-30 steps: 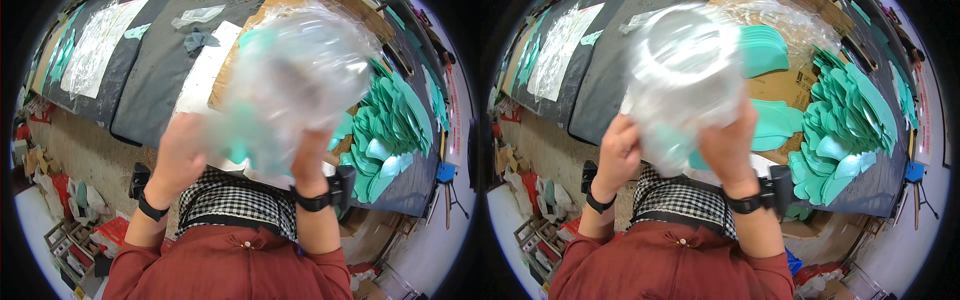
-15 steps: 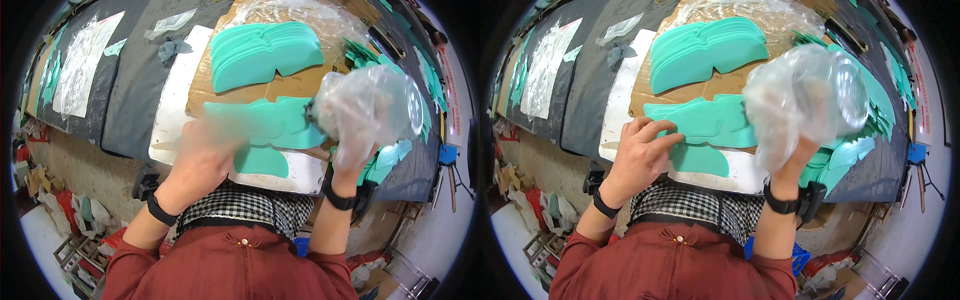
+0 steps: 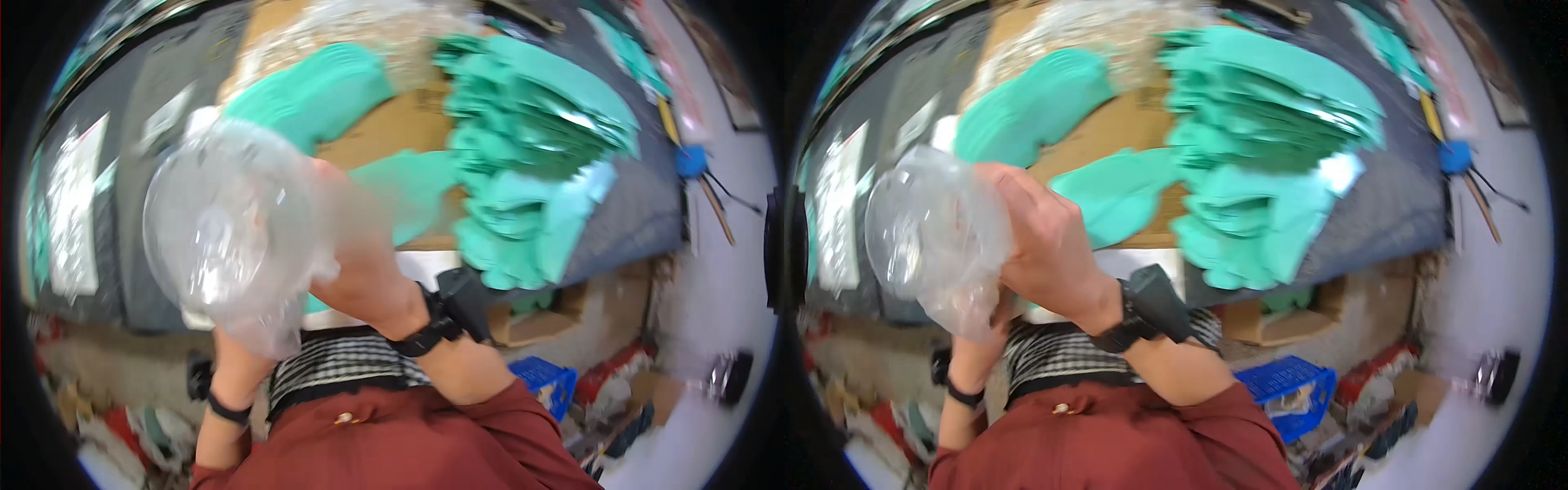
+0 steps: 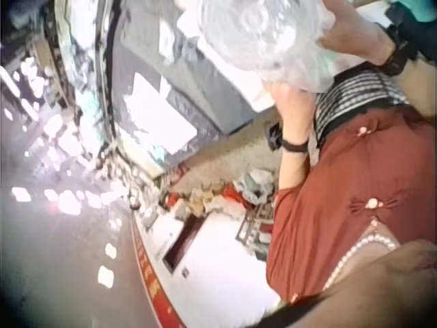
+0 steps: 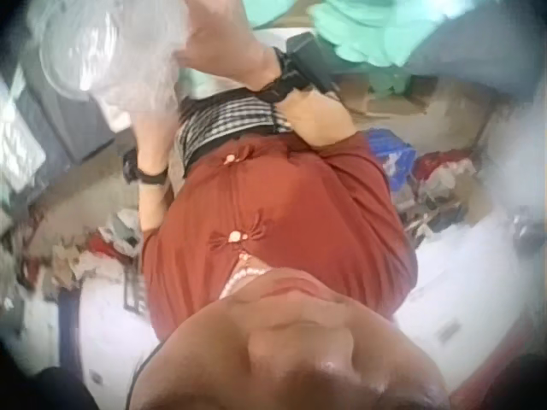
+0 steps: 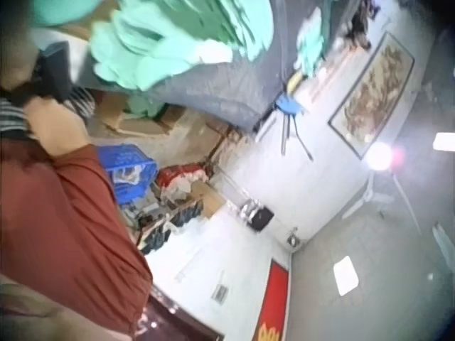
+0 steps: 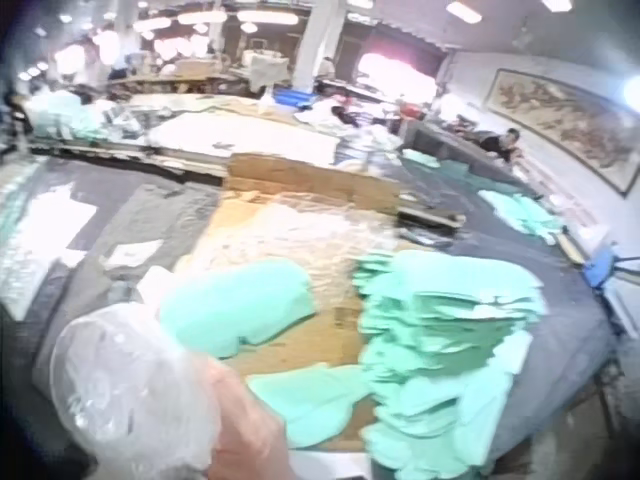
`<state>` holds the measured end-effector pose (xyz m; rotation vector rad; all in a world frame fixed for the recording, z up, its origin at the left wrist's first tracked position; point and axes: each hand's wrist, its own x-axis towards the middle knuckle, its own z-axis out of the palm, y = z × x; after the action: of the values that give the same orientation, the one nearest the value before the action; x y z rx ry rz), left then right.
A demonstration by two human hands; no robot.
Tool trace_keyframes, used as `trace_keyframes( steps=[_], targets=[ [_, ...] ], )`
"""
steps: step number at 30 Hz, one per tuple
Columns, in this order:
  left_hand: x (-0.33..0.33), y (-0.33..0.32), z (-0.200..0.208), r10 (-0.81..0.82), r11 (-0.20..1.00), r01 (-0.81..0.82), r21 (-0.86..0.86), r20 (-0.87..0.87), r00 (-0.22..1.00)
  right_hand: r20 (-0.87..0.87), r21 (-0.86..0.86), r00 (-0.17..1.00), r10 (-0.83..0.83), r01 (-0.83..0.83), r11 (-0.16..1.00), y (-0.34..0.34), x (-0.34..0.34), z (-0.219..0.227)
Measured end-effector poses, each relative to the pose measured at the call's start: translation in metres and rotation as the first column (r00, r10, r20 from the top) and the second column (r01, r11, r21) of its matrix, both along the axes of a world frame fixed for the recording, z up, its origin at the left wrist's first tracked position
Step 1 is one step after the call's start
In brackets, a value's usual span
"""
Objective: The person applies glue from a plastic bottle to green foam pieces and moves them between stacks on the table.
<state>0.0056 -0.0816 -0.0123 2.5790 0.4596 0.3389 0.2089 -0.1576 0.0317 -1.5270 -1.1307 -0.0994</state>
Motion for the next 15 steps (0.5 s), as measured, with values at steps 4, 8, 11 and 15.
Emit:
trace_keyframes(
  steps=[4,8,11,15],
  targets=[
    [0.013,0.017,0.02,-0.009,0.999,0.008,-0.054,-0.008,1.0,0.005,0.06,0.938,-0.345,0.344,0.937,-0.041,0.061,0.003],
    [0.029,0.026,0.003,0.177,0.98,-0.175,-0.099,0.012,0.984,0.004,-0.016,0.903,-0.43,0.43,0.903,-0.074,0.069,-0.002],
    [0.026,0.046,-0.024,0.169,0.984,-0.167,-0.068,0.016,0.986,0.178,0.032,0.91,-0.374,0.375,0.926,-0.081,0.037,-0.006],
    [0.028,0.057,-0.029,0.134,0.989,-0.128,-0.074,0.082,0.988,0.142,0.025,0.977,-0.157,0.155,0.988,-0.066,-0.019,-0.003]
  ],
)
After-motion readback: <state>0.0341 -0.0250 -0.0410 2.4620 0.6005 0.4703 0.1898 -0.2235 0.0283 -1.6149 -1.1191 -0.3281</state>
